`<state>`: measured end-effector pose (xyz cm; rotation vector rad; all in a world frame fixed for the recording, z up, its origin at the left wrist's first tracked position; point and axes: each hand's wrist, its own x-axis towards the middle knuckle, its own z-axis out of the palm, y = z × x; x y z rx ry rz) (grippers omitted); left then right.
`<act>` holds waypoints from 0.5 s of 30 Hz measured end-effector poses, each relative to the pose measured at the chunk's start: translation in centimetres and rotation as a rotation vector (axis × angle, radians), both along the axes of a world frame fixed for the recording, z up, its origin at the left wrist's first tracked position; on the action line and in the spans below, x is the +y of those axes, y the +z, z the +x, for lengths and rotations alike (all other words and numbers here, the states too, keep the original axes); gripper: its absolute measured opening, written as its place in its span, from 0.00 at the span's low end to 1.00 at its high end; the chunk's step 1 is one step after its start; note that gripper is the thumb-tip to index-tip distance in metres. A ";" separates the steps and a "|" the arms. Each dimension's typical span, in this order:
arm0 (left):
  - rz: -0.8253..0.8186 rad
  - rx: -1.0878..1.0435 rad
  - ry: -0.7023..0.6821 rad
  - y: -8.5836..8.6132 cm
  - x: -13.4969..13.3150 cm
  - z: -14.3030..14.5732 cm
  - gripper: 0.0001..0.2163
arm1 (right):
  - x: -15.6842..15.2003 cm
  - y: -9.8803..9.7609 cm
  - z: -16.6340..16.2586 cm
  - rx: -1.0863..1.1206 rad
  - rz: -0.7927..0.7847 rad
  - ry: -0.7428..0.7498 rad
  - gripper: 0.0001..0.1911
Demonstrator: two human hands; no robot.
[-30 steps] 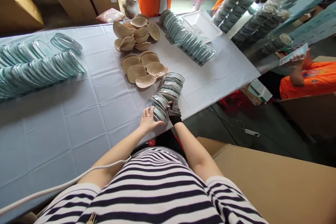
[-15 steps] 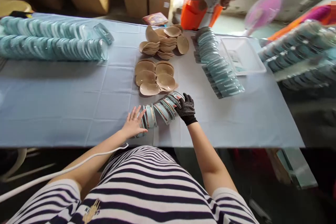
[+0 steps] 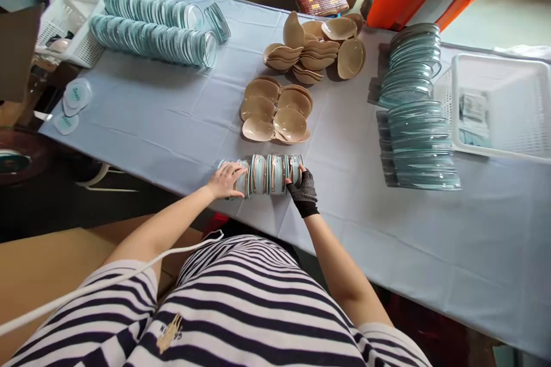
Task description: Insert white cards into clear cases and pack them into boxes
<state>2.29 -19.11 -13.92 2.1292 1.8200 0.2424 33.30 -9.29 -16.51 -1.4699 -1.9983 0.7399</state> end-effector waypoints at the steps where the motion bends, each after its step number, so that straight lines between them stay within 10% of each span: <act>1: -0.007 0.000 -0.012 0.2 0.3 0.0 0.42 | -0.2 0.1 0.1 0.001 -0.004 0.003 0.37; 15: 0.078 -0.056 0.026 -0.4 1.7 0.5 0.39 | -0.5 1.9 -0.1 -0.064 -0.078 -0.038 0.35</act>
